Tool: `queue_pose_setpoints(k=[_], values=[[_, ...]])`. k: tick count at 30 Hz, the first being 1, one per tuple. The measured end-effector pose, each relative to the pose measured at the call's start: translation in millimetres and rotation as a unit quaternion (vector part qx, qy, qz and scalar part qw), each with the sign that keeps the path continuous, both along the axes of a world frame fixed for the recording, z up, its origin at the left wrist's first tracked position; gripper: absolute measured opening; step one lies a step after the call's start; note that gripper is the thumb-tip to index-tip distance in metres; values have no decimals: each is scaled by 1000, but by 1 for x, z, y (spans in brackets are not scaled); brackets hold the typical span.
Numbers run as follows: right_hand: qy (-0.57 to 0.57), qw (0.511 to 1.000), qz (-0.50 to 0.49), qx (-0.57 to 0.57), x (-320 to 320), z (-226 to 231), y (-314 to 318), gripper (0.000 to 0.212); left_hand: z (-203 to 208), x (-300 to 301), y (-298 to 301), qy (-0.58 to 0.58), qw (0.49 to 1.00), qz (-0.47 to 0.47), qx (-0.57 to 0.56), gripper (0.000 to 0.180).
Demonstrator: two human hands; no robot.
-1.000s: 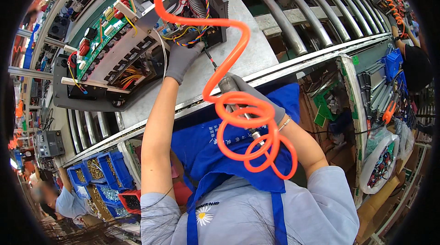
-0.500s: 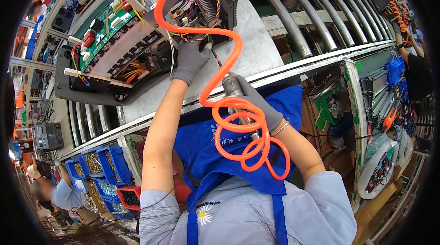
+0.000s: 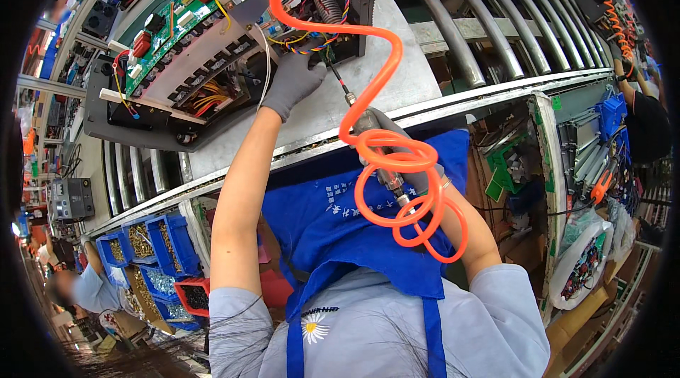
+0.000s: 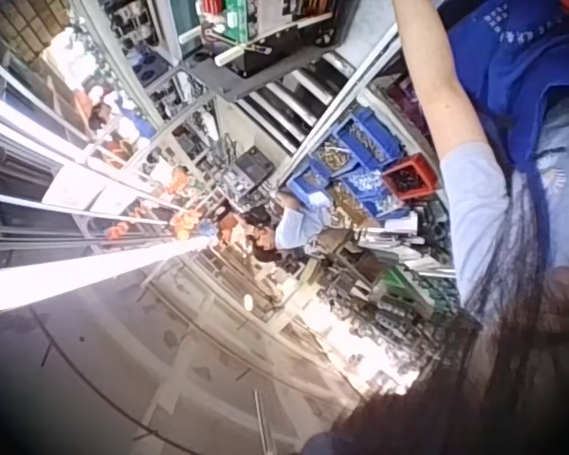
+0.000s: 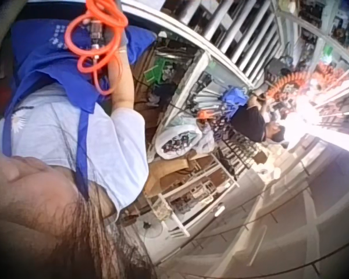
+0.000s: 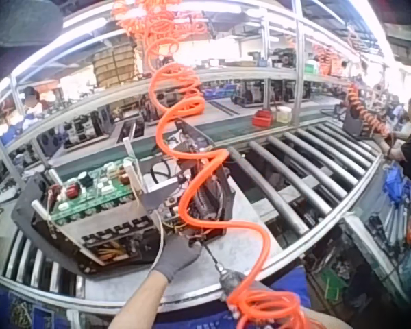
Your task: Manually assemble and wire components within an electronic enclosure using hand tools and air-powered screwdrivers on a production line.
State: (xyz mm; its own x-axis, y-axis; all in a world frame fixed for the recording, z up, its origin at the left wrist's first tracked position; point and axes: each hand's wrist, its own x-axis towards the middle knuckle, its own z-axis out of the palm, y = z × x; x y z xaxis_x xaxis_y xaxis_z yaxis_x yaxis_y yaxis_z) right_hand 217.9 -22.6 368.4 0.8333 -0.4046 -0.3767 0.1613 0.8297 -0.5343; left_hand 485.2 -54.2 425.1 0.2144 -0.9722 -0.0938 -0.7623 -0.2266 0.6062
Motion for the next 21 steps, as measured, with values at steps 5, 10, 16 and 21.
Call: queue_pose_setpoints(k=[5,10,16,21], values=[[73,989,32,-121,12,45,11,43,-21,7,-4,-29,986,8,-164,49],[2,1000,-18,-2,14,41,8,53,-12,3,-15,-42,994,-9,-99,41],[42,995,-31,-83,22,58,19,37,-29,16,-12,-49,985,-27,-163,43],[109,988,-3,-108,16,54,15,57,-25,-1,-9,-82,979,-8,-186,33]])
